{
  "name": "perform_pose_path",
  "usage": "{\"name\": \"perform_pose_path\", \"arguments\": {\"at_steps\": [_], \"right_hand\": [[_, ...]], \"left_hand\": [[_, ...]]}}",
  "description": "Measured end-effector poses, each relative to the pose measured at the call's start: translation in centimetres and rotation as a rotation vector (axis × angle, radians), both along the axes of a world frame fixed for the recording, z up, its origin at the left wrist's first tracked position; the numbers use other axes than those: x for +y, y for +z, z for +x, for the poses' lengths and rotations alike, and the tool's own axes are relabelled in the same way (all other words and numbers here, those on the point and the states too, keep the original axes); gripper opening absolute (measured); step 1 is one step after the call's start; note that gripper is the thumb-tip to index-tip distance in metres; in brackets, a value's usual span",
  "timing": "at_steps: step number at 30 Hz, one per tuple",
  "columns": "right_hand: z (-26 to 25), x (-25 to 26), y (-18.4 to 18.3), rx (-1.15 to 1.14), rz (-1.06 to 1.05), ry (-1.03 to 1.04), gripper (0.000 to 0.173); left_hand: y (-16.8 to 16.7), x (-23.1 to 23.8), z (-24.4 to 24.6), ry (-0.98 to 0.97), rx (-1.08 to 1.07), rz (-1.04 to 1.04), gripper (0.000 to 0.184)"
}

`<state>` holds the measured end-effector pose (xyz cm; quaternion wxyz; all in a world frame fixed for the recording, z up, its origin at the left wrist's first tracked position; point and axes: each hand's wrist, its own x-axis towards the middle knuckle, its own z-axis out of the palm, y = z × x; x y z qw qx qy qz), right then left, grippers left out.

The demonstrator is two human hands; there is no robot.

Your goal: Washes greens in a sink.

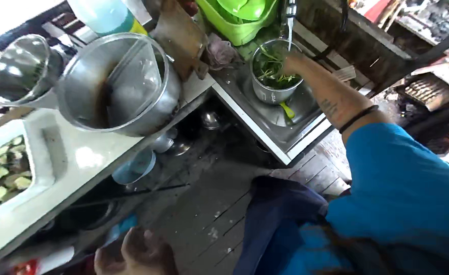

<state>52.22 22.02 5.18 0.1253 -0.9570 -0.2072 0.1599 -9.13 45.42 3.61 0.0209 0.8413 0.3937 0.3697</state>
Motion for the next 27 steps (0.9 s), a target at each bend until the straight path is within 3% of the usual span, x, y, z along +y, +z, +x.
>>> {"name": "perform_pose_path", "arguments": {"at_steps": [2,3,6,11,13,16,18,20,22,24,26,27], "right_hand": [[-1.3,0.9,-1.9,0.142,-0.123,-0.019,0.103],[-1.8,1.7,-2.4,0.199,-0.163,-0.036,0.100],[-2.2,3.8,-3.7,0.290,-0.163,-0.089,0.052],[-2.8,4.9,-5.7,0.305,-0.014,-0.283,0.048],[-0.5,4.7,-6.0,0.276,-0.078,-0.107,0.045],[3.6,3.8,-2.9,0.241,-0.231,0.270,0.038],[3.8,2.7,1.9,0.213,-0.154,0.256,0.042],[3.4,1.0,3.7,0.047,0.026,0.161,0.039],[2.7,0.0,3.1,-0.059,0.243,-0.046,0.046],[2.4,-0.2,0.1,-0.021,0.291,-0.190,0.070],[2.0,0.3,-2.8,0.136,0.176,-0.281,0.100],[2.2,0.7,-3.6,0.211,0.108,-0.311,0.111]], "left_hand": [[1.3,2.0,5.2,-0.197,-0.043,-0.034,0.037],[2.0,2.7,8.3,-0.288,-0.049,-0.044,0.037],[4.1,3.2,17.8,-0.538,0.007,-0.136,0.039],[5.3,0.7,32.7,-0.969,0.268,-0.301,0.046],[5.0,-0.4,37.7,-1.122,0.402,-0.337,0.049],[5.1,-1.4,45.0,-1.249,0.591,-0.408,0.055],[5.3,-2.2,49.9,-1.257,0.701,-0.423,0.060],[4.4,-3.2,54.3,-1.236,0.792,-0.419,0.071],[3.0,-4.2,58.2,-1.235,0.882,-0.406,0.090],[1.7,-5.7,60.8,-1.193,1.045,-0.347,0.111],[0.4,-7.2,62.3,-1.116,1.233,-0.291,0.108],[-0.3,-7.8,63.2,-1.083,1.308,-0.258,0.093]]}}
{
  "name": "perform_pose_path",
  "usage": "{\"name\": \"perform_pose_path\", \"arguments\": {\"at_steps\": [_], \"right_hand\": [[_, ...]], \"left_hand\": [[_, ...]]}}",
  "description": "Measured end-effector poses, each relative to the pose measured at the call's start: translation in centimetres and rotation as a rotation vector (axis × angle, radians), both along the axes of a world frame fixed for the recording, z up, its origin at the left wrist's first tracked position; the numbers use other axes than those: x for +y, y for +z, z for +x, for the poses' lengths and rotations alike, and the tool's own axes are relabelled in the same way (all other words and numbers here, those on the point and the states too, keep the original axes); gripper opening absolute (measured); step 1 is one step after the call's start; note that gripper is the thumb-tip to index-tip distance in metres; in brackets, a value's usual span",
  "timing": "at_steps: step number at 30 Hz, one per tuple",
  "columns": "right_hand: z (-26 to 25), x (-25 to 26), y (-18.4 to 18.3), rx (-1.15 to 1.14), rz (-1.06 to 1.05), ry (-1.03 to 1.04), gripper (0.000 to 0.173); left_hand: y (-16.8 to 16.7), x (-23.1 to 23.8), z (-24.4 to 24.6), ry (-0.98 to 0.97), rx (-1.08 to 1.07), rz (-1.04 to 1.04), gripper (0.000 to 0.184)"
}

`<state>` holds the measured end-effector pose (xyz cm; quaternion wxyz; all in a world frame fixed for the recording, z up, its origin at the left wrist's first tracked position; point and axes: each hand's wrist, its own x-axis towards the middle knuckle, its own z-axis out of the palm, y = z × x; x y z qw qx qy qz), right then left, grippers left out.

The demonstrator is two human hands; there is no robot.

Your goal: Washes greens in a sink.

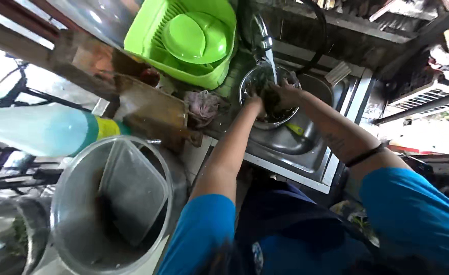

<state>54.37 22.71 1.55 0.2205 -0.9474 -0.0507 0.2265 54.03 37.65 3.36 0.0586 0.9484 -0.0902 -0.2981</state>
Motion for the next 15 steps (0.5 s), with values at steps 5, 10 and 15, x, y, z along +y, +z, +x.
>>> {"name": "perform_pose_path", "arguments": {"at_steps": [5,10,15], "right_hand": [[-0.2,2.6,-1.0,0.257,-0.124,0.047,0.058],[0.7,3.5,-5.3,0.306,0.122,-0.177,0.046],[2.0,1.3,0.7,0.052,0.039,-0.184,0.044]], "left_hand": [[0.0,-1.1,1.1,-0.061,0.107,0.009,0.056],[-1.1,-0.8,2.2,0.007,0.151,0.039,0.048],[1.1,0.4,5.4,-0.296,0.000,-0.132,0.047]]}}
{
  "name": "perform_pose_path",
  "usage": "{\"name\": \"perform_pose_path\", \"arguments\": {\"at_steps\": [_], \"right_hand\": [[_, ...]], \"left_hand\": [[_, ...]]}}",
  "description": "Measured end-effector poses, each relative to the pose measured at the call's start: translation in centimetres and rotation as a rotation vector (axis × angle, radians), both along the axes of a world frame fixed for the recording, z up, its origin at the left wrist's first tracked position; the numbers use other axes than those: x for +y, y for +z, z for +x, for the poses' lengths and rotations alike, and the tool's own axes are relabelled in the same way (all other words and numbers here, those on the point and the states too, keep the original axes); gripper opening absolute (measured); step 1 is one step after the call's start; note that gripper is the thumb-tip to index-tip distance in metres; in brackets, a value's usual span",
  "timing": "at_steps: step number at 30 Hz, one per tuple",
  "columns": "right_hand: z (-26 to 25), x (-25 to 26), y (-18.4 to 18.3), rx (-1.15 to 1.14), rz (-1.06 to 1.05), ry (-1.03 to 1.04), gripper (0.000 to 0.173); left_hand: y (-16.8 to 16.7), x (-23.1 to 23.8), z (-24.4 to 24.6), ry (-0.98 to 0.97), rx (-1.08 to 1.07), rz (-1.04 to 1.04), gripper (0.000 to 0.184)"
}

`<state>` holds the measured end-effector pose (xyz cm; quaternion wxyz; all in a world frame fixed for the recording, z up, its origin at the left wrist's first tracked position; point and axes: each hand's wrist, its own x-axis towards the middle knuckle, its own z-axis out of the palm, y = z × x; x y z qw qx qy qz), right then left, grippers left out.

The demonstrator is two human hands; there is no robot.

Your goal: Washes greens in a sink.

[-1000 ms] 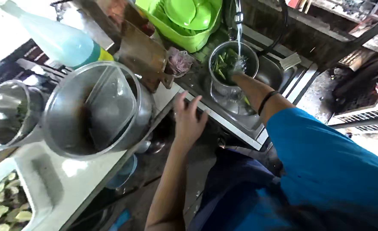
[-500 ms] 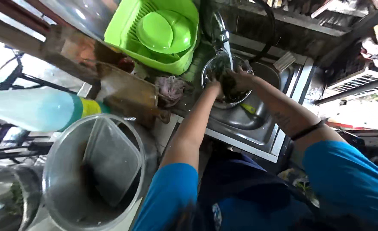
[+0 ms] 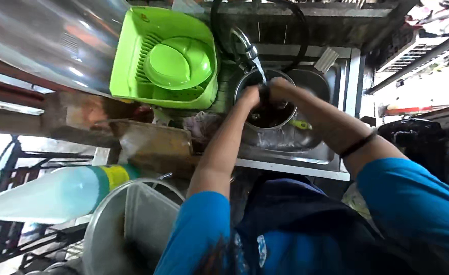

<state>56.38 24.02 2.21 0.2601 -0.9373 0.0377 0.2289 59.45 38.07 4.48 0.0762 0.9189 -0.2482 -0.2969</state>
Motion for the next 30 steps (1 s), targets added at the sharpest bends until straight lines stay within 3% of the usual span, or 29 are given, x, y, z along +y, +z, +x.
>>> {"name": "perform_pose_path", "arguments": {"at_steps": [2,4,7,9,11,15,17,20,23,24,25,27,28,30], "right_hand": [[-0.5,-1.8,4.1,-0.189,0.081,-0.033,0.048],[-0.6,-2.9,5.2,-0.304,0.154,-0.037,0.053],[-1.3,-2.5,6.9,-0.281,0.082,-0.084,0.041],[-1.6,-2.4,8.8,-0.283,0.046,-0.138,0.044],[-2.0,-2.4,8.3,-0.277,0.056,-0.109,0.050],[-2.2,-3.2,7.7,-0.434,0.134,-0.034,0.034],[-3.0,-2.9,6.1,-0.343,0.067,-0.042,0.054],[-4.1,-1.0,4.2,-0.127,-0.013,0.013,0.104],[-4.2,1.5,0.8,0.160,-0.083,0.042,0.121],[-3.7,1.9,0.2,0.219,-0.102,0.053,0.113],[-3.3,2.5,0.0,0.255,-0.119,0.084,0.091],[-2.3,3.4,-0.2,0.328,-0.132,0.138,0.045],[-1.8,3.5,-0.7,0.343,-0.102,0.133,0.038],[-1.0,3.4,-2.1,0.400,-0.045,0.028,0.038]], "left_hand": [[4.9,0.3,0.4,-0.066,-0.061,-0.103,0.056],[7.7,0.3,0.5,-0.109,-0.084,-0.100,0.060],[8.4,0.5,0.1,-0.112,-0.123,-0.088,0.057],[9.8,0.7,-0.2,-0.064,-0.169,-0.147,0.055],[10.1,1.2,-0.4,-0.049,-0.188,-0.131,0.048],[9.9,1.9,-0.8,-0.031,-0.218,-0.096,0.048],[7.5,2.7,-1.4,-0.053,-0.172,-0.065,0.070],[3.2,2.5,-2.0,-0.085,-0.005,0.022,0.112],[-0.7,1.1,-1.9,-0.122,0.107,0.173,0.110],[-1.4,0.5,-1.6,-0.145,0.114,0.216,0.097],[-1.8,0.0,-1.4,-0.170,0.116,0.271,0.073],[-2.5,-0.6,-0.8,-0.206,0.148,0.369,0.051],[-2.8,-0.7,-0.5,-0.203,0.154,0.369,0.044],[-2.4,-1.3,-0.7,-0.160,0.179,0.403,0.042]]}}
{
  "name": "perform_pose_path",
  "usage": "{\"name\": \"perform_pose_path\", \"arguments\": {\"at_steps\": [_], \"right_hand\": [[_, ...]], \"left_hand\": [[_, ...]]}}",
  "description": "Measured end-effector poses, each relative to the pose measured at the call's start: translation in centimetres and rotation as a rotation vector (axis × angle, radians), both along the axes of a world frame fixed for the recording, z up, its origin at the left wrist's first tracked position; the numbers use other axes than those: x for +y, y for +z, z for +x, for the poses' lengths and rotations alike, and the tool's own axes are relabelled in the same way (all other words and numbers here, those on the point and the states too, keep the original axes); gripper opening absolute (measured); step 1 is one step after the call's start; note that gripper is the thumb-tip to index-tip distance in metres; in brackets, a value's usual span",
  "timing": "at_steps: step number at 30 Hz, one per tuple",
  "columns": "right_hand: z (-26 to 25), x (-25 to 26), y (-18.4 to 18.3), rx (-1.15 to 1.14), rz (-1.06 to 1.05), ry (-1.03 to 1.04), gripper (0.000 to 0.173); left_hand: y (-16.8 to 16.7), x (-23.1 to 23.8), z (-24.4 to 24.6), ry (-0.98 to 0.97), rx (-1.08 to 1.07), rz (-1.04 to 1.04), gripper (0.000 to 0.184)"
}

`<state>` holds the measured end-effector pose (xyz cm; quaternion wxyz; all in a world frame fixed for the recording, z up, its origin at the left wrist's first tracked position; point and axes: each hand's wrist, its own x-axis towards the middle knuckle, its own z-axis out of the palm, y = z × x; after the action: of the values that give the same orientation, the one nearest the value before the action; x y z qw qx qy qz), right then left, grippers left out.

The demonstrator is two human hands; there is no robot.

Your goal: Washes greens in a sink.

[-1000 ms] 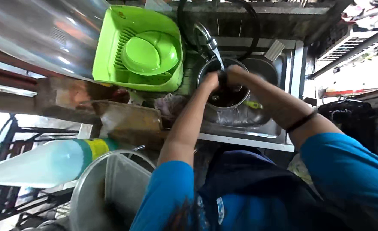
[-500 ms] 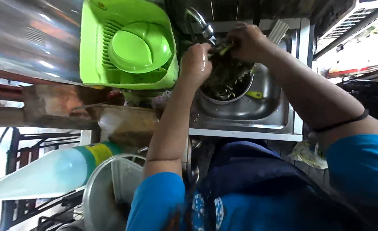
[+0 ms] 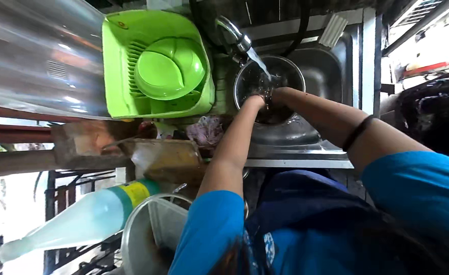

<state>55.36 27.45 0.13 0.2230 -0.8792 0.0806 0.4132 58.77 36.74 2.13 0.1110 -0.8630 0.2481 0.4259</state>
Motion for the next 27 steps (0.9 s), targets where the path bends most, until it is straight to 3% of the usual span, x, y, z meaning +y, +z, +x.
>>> {"name": "perform_pose_path", "arguments": {"at_steps": [3,5,7,10,12,15,17,19,23,27], "right_hand": [[-0.2,-0.2,-3.0,-0.134,0.142,-0.223,0.048],[-1.7,0.5,-7.6,-0.547,0.278,-0.415,0.044],[-0.6,-0.3,-3.8,-0.292,0.268,-0.296,0.047],[1.0,-1.3,0.7,-0.285,0.045,-0.109,0.042],[1.1,-3.0,5.0,-0.361,0.016,0.006,0.046],[-0.6,-5.1,11.5,-0.559,0.038,-0.007,0.054],[-1.0,-5.7,12.1,-0.652,0.103,-0.081,0.052],[-1.4,-5.7,11.7,-0.676,0.157,-0.097,0.045],[-1.6,-5.9,14.9,-0.800,0.175,-0.186,0.041],[-0.8,-6.5,12.8,-0.718,0.198,-0.179,0.038]], "left_hand": [[1.5,-0.9,-1.6,0.269,-0.073,-0.003,0.049],[1.0,-1.3,-1.9,0.414,-0.136,-0.018,0.051],[0.1,-0.4,-1.2,0.414,-0.105,-0.107,0.048],[0.1,0.8,1.9,0.105,-0.120,-0.304,0.047],[3.9,1.1,2.6,-0.030,-0.156,-0.375,0.053],[11.3,1.5,1.0,-0.042,-0.266,-0.431,0.057],[13.3,1.5,0.7,-0.020,-0.320,-0.458,0.057],[13.2,1.8,0.9,-0.027,-0.338,-0.460,0.047],[15.3,1.8,0.5,0.032,-0.417,-0.576,0.044],[14.4,1.6,1.0,-0.027,-0.371,-0.493,0.033]]}}
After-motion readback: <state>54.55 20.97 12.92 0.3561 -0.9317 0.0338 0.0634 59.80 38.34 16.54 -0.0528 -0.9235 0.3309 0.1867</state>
